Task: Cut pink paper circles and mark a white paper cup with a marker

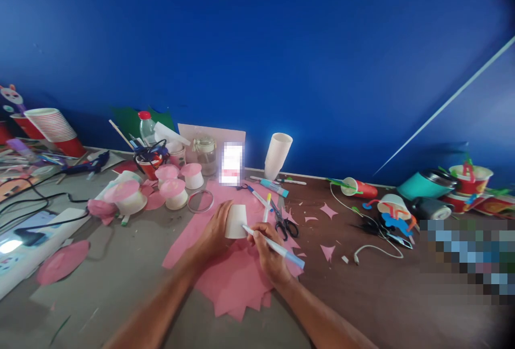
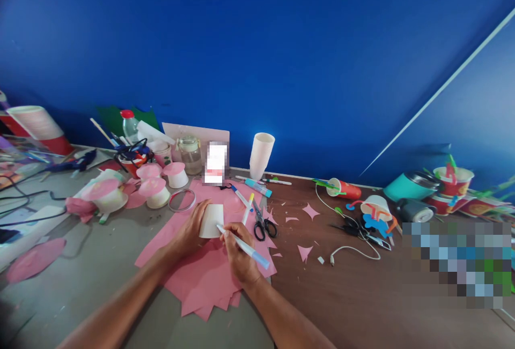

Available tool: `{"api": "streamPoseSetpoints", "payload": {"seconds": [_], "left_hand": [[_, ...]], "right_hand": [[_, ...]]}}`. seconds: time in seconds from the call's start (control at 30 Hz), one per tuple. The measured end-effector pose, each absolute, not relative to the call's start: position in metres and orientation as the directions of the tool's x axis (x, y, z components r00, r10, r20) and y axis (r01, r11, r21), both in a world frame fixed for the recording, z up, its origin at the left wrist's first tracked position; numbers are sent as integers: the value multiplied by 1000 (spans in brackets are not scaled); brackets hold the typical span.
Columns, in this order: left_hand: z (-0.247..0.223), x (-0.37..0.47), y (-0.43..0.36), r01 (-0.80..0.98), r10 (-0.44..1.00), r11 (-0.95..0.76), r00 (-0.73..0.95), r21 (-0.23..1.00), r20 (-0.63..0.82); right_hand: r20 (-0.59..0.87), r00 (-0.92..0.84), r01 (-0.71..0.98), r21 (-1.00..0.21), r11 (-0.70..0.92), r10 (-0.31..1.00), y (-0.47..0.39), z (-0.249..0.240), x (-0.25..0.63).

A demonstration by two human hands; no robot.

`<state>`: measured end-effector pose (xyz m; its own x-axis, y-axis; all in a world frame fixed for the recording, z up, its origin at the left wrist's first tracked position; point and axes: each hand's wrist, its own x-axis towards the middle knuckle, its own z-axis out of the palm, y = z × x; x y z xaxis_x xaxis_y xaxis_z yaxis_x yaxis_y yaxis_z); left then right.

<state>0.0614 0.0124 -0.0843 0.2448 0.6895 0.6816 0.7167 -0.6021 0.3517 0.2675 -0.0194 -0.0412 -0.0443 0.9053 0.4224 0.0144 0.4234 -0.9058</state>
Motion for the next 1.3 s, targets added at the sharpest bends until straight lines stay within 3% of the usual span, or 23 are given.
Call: {"api": "streamPoseSetpoints", "payload": {"seconds": [1.3], "left_hand": [[-81,58,12,720,674,-614,265,324,690]], "right_hand": [[312,-50,-49,-950,310,949,-20,-41,269]]}}
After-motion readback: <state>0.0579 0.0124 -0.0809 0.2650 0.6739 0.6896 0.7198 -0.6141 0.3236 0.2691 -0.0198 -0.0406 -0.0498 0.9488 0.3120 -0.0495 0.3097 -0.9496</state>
